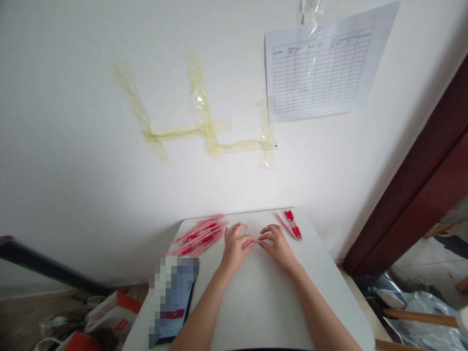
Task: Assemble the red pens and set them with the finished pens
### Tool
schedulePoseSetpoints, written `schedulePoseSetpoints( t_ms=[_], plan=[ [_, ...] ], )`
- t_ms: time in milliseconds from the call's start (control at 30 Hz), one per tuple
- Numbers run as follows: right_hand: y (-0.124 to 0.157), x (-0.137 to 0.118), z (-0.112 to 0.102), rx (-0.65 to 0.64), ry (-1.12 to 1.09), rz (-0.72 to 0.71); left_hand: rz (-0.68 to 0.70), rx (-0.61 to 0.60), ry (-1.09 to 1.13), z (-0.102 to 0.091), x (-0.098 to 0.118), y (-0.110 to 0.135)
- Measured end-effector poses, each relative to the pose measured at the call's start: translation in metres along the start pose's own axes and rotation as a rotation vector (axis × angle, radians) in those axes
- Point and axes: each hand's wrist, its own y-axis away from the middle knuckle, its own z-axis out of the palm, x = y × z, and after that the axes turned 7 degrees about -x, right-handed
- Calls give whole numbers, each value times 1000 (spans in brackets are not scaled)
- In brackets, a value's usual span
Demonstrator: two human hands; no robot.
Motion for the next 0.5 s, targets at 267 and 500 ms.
schedulePoseSetpoints(
  t_ms=[267, 500],
  plan=[
    [0, -2, 0, -13, -17, 33, -5, -2, 37, 1, 0, 0],
    [1, -3, -2, -30, -31, 55, -14, -5, 51, 0, 0, 0]
  ],
)
